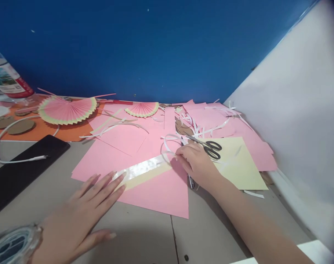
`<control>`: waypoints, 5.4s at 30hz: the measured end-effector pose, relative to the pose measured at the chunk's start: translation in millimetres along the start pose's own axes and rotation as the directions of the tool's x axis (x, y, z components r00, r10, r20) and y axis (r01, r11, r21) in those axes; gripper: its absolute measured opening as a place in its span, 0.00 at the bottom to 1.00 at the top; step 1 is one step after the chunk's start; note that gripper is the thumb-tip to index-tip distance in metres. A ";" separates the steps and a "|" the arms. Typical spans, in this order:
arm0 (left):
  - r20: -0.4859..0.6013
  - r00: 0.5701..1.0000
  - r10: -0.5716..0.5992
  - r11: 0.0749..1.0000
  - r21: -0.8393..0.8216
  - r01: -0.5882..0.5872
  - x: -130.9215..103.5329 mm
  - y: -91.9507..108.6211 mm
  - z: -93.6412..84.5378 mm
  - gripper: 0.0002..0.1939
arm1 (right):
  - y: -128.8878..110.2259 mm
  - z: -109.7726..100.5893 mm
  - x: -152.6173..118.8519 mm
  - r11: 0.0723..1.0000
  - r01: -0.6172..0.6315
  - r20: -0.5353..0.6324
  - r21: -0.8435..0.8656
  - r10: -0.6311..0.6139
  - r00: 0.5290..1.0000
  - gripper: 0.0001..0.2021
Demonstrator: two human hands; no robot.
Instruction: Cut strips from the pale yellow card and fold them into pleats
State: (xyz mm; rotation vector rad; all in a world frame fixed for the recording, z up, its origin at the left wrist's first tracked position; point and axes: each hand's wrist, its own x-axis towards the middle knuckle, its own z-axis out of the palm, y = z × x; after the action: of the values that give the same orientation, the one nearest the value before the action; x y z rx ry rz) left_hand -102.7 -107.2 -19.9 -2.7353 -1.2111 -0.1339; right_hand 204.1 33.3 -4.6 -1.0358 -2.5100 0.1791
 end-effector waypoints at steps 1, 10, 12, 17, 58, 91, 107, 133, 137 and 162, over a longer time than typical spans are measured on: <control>0.005 1.000 -0.009 1.000 0.005 0.009 0.4 1.4 2.9 0.40 | -5.5 0.2 2.8 1.000 0.006 0.034 -0.002 -0.006 0.999 0.05; 0.001 0.988 -0.154 0.984 -0.094 0.153 17.9 10.3 17.4 0.42 | -74.4 14.8 27.0 0.988 -0.142 0.232 0.063 0.124 0.965 0.07; 0.020 0.981 -0.192 0.972 -0.131 0.193 17.3 11.2 17.9 0.43 | -81.7 26.4 27.0 0.991 -0.113 0.256 0.067 0.093 0.962 0.07; 0.059 0.992 -0.109 0.979 -0.165 0.118 16.2 4.7 15.0 0.45 | -81.1 47.6 20.4 0.995 0.018 0.315 0.102 -0.050 0.948 0.07; 0.104 0.991 -0.081 0.966 -0.238 0.104 15.2 2.5 13.1 0.41 | -79.7 39.6 15.6 0.985 0.172 0.443 -0.030 -0.141 0.885 0.07; 0.090 0.993 -0.073 0.961 -0.258 0.094 12.4 3.3 11.7 0.39 | -87.6 42.0 18.1 0.992 0.122 0.449 0.040 -0.127 0.884 0.10; 0.070 0.991 -0.115 0.962 -0.242 0.129 6.8 7.4 12.6 0.44 | -87.8 43.3 17.1 0.989 0.151 0.434 -0.001 -0.135 0.891 0.10; -0.008 0.938 -0.346 0.784 -0.552 0.284 23.0 -3.1 0.7 0.05 | -92.7 33.3 11.9 0.954 0.300 0.279 0.003 -0.289 0.916 0.07; -0.043 0.943 -0.330 0.775 -0.582 0.245 23.5 -1.5 1.4 0.06 | -95.8 36.2 12.8 0.956 0.293 0.285 0.018 -0.286 0.915 0.09; 0.004 0.995 -0.096 0.757 -0.649 0.075 27.1 -6.7 -1.0 0.08 | -84.5 29.6 14.8 0.961 0.266 0.312 0.077 -0.276 0.909 0.05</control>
State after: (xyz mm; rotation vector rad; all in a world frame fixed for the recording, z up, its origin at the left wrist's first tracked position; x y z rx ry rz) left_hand -89.5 -83.2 -14.4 -3.2187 -1.5084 -0.7411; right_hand 127.6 -15.5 -3.5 -0.6750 -2.9011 0.3271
